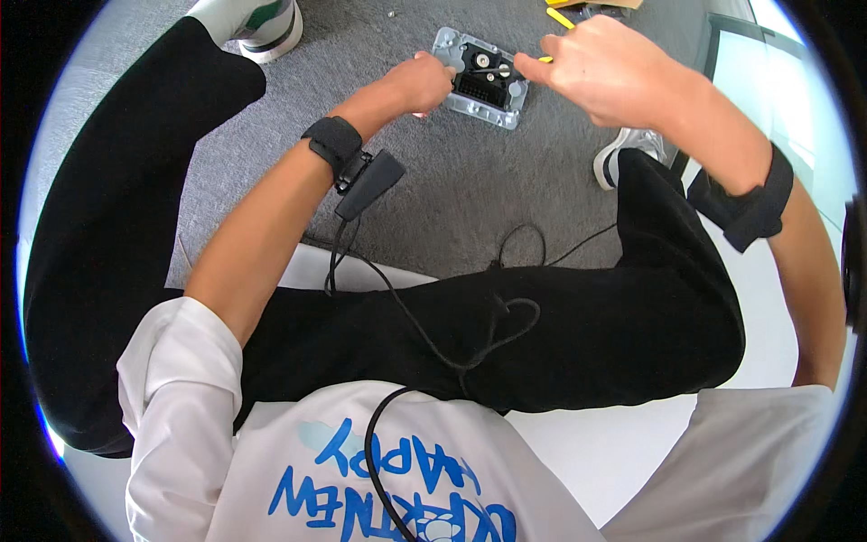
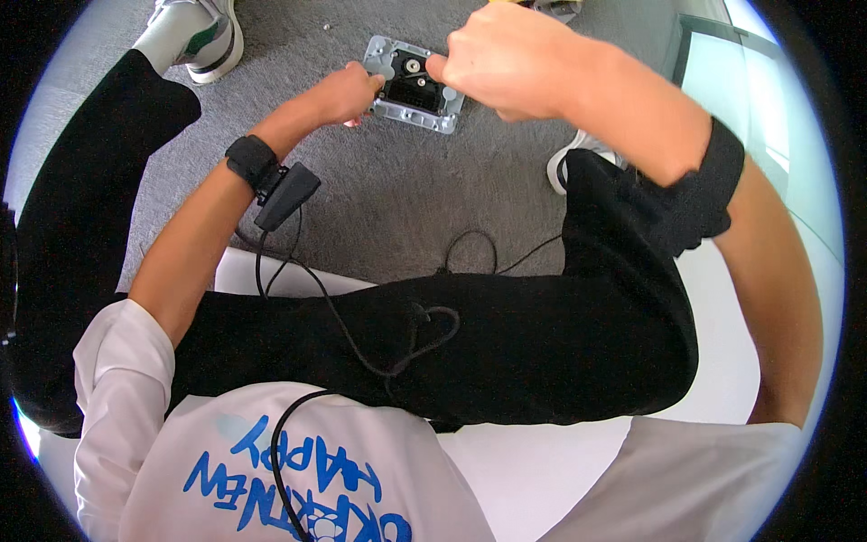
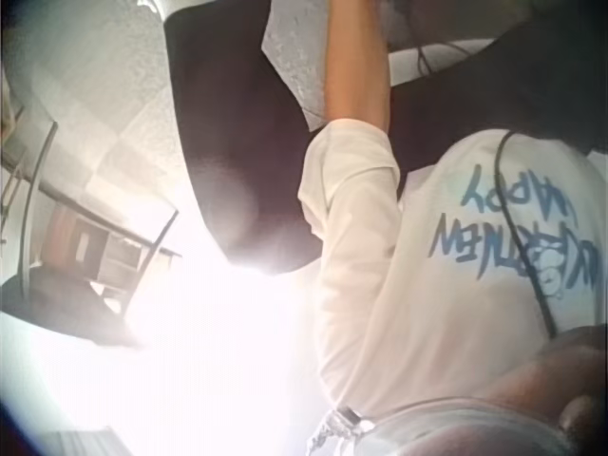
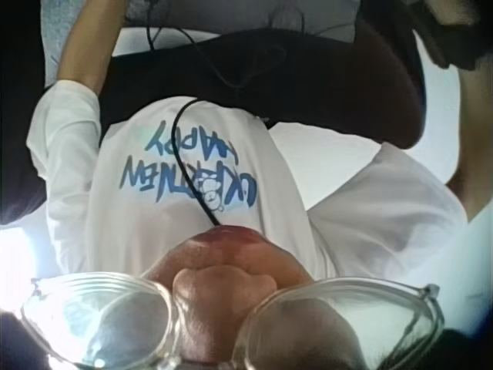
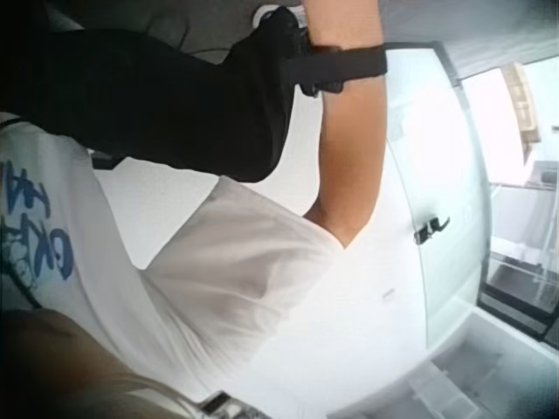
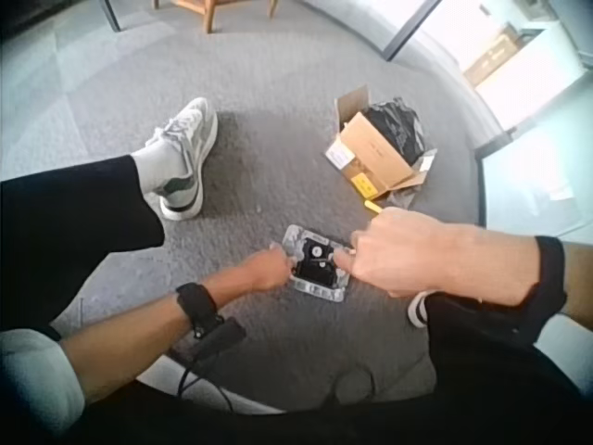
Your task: The person uses a screwdriver to loosen and remove screws from a small electrical component on the floor.
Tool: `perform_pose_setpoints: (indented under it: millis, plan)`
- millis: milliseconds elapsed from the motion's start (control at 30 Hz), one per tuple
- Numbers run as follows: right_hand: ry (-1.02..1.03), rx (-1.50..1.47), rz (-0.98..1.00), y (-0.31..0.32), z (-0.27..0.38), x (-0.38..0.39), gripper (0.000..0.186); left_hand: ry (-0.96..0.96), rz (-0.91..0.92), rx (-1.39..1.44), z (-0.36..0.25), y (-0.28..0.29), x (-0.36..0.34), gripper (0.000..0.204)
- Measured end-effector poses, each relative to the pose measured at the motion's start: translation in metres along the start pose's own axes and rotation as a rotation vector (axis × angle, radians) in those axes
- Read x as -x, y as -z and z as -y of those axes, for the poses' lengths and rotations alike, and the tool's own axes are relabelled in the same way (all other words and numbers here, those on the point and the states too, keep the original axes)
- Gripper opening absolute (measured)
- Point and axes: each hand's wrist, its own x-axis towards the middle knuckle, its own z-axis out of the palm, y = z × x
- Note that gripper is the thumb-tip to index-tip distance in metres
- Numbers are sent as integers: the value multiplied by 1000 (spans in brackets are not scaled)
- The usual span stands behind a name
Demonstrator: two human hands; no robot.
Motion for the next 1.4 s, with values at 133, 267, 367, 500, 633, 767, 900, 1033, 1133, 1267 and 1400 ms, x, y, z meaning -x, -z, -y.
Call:
perform_pose_setpoints:
  millis: [133,267,367,500,633,767,900,1033,1133,1267,1400]
  plan:
    - [16,85,-474,-21,3,2,66,22,10,-43,0,14,8,53]
    - [43,-69,-707,-8,0,7,57,-174,-294,-353,-3,47,16,52]
    - [91,-357,-733,-14,-5,10,49,-524,-17,-196,-55,94,35,62]
    - [110,-693,-1032,-43,-11,-5,38,-569,264,-114,-90,113,31,48]
    - [72,-948,-1121,-60,-11,-13,33,-752,320,15,-91,110,9,38]
    - [8,-945,-1360,-87,-14,-34,34,-740,237,-77,-102,115,-9,38]
    - [-400,-727,-1305,-83,-12,-27,41,-574,192,-412,-122,128,-18,39]
    - [-424,-747,-942,-82,-18,-16,39,-431,320,-558,-128,144,-21,34]
    - [-315,-683,-1085,-71,-13,-18,36,-406,452,-666,-120,175,-17,35]
    - [-120,-673,-1102,-70,-5,-16,27,-300,470,-908,-164,199,12,39]
    - [13,-752,-953,-64,-8,-6,36,-294,387,-820,-195,206,40,41]
